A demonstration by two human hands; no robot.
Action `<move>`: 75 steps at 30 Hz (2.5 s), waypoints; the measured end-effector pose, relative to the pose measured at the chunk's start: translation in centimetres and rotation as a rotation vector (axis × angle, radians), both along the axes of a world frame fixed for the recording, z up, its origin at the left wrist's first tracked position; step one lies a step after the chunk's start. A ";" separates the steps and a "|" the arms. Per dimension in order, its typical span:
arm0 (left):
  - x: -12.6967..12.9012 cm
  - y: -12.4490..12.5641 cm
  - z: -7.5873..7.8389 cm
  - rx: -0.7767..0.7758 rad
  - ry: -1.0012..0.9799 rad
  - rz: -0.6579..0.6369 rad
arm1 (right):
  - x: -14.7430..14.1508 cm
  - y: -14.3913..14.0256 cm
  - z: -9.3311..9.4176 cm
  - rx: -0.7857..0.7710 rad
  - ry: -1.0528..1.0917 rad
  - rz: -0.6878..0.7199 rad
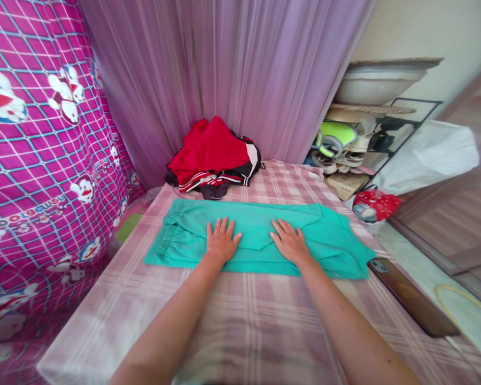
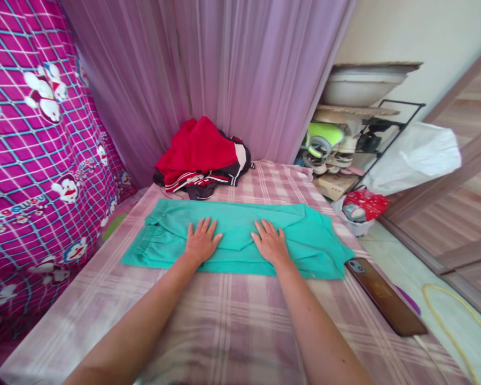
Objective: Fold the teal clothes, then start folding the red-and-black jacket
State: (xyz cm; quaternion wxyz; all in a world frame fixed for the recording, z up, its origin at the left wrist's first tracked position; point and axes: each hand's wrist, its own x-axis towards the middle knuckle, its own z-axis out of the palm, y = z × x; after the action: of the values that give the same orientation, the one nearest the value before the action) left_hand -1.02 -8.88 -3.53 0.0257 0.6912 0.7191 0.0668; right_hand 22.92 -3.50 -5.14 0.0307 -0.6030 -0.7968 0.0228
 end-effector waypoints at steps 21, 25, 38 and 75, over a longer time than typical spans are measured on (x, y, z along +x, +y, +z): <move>-10.6 -1.7 -0.5 0.129 0.096 0.179 | -6.6 -3.1 2.3 0.076 0.078 0.087; -10.6 -1.9 -0.6 0.216 0.058 0.158 | -7.3 -4.2 1.0 0.084 0.033 0.146; -9.6 -4.4 -0.5 0.287 -0.101 -0.324 | -6.9 -4.2 0.6 0.134 0.074 0.141; -10.3 -4.3 -1.4 0.198 -0.062 -0.275 | -6.0 -4.5 0.8 0.148 0.146 0.210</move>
State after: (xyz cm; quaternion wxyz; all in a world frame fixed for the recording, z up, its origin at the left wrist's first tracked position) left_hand -11.29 -13.21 -4.97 -0.0113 0.7797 0.6066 0.1546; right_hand 16.88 -8.03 -4.39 0.1305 -0.5093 -0.8506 0.0111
